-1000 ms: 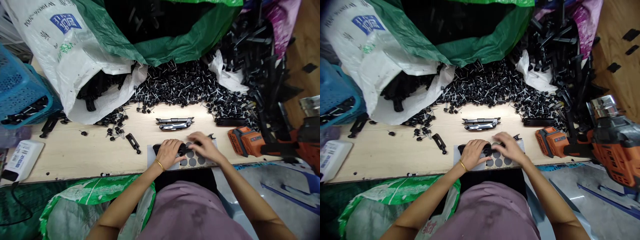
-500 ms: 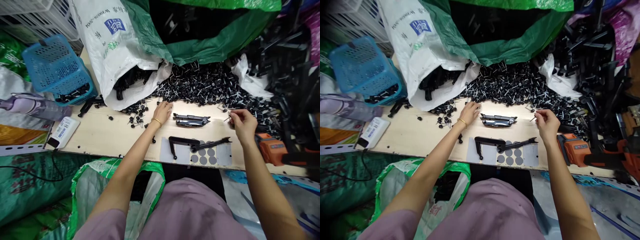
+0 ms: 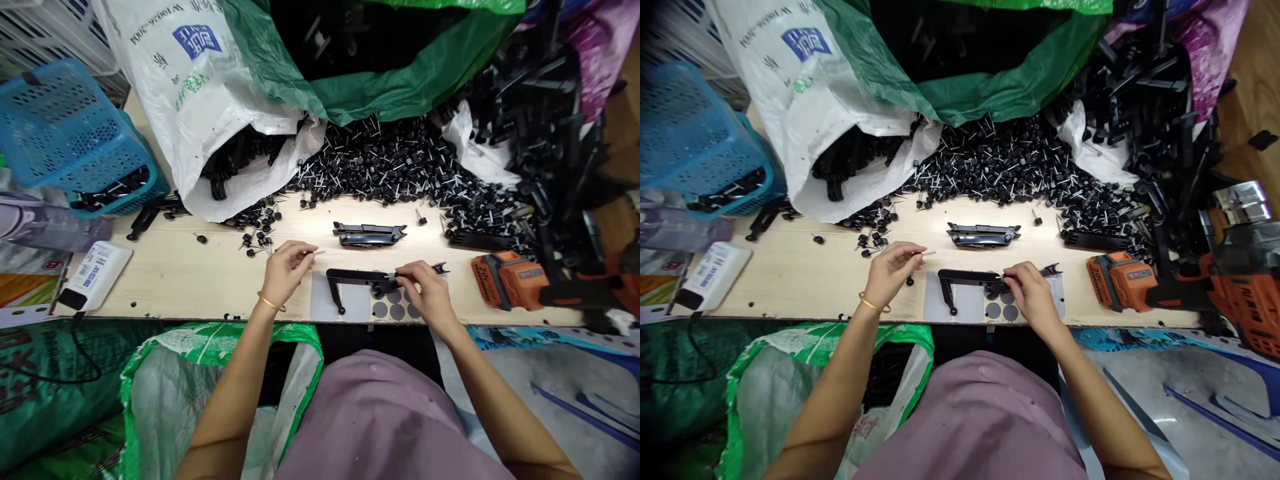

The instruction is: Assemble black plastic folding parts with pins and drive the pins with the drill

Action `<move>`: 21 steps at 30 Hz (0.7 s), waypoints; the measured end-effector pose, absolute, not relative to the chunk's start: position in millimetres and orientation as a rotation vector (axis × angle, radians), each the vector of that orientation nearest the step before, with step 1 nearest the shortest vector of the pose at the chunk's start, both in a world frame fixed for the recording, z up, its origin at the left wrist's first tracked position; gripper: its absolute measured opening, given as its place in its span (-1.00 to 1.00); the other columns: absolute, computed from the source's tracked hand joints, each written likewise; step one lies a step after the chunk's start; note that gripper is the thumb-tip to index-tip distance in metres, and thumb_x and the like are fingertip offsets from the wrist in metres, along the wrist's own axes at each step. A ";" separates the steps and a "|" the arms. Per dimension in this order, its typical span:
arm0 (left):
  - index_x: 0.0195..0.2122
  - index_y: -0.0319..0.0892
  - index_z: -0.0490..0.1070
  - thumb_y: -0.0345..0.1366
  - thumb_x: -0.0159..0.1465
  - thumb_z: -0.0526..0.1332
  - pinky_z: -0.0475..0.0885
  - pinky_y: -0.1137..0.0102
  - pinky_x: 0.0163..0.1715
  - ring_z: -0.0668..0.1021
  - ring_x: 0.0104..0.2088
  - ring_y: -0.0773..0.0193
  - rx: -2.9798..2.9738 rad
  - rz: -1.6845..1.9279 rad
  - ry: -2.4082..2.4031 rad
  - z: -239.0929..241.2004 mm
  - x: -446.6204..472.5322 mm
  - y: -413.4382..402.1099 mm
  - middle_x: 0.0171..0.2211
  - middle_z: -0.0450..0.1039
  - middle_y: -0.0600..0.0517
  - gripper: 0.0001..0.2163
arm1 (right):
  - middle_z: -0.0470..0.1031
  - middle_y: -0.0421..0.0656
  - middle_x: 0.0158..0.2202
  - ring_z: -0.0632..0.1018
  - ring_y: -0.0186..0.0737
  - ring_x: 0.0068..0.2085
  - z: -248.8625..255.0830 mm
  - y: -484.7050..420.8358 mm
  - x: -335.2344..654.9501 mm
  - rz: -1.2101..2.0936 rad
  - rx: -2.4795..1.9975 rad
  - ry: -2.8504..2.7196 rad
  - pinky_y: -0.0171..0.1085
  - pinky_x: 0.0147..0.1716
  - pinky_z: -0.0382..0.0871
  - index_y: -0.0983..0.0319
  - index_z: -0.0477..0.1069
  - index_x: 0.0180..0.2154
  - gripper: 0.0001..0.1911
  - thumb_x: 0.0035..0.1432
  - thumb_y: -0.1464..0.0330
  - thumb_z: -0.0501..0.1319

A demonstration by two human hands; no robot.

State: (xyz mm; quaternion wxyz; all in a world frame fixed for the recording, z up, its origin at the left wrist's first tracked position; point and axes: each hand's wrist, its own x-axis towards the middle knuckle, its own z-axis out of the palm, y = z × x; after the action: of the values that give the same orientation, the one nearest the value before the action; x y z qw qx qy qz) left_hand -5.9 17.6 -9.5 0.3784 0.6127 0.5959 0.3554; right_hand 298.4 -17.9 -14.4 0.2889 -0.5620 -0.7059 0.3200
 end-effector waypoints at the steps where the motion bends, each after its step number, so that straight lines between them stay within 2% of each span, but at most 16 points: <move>1: -0.20 -0.17 0.49 -0.24 0.22 0.17 0.51 0.43 -0.33 0.54 -0.36 0.34 1.556 0.887 1.505 -6.8 -5.4 7.9 -0.21 0.42 -0.02 -0.80 | 0.41 -0.09 -0.25 0.50 -0.21 -0.23 -11.2 -16.6 295.3 0.822 -1.461 -1.999 -0.23 -0.23 0.42 0.20 0.40 -0.20 -0.83 0.24 0.35 0.05; 5: -0.23 -0.16 0.51 -0.24 0.23 0.18 0.51 0.45 -0.35 0.53 -0.35 0.34 1.570 0.830 1.564 -7.3 3.8 -11.3 -0.26 0.45 -0.01 -0.82 | 0.36 -0.07 -0.23 0.49 -0.22 -0.31 -0.6 -11.6 279.4 0.733 -1.491 -2.294 -0.27 -0.34 0.40 0.22 0.39 -0.16 -0.79 0.26 0.36 0.01; 12: -0.26 -0.17 0.50 -0.29 0.25 0.14 0.47 0.45 -0.37 0.51 -0.40 0.35 1.757 0.762 1.648 -4.2 15.3 -12.6 -0.33 0.45 0.00 -0.84 | 0.35 -0.10 -0.36 0.44 -0.26 -0.43 -18.5 -20.3 270.3 0.429 -1.606 -2.192 -0.30 -0.47 0.32 0.21 0.43 -0.21 -0.74 0.28 0.27 0.02; 17: -0.22 -0.18 0.46 -0.37 0.28 0.09 0.46 0.37 -0.25 0.51 -0.34 0.29 2.021 0.589 1.638 0.7 32.3 -17.0 -0.32 0.42 -0.01 -0.84 | 0.39 -0.10 -0.35 0.48 -0.23 -0.35 -34.5 -29.9 275.4 0.462 -1.486 -2.119 -0.27 -0.34 0.39 0.17 0.41 -0.10 -0.75 0.28 0.30 0.02; 21: -0.10 -0.17 0.41 -0.37 0.31 0.06 0.44 0.29 -0.13 0.50 -0.20 0.21 2.121 0.631 1.615 -6.2 39.0 -17.0 -0.23 0.47 -0.05 -0.79 | 0.40 -0.05 -0.20 0.48 -0.15 -0.17 -37.0 -32.6 284.8 0.479 -1.428 -2.012 -0.17 -0.16 0.41 0.14 0.31 0.04 -0.68 0.25 0.34 0.07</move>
State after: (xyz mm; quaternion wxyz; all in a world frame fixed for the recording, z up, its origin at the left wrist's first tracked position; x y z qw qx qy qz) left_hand 39.0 -17.0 -6.2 0.1997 0.7585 0.5777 0.2258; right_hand 284.8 -32.6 -37.0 0.3088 -0.5405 -0.7614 0.1811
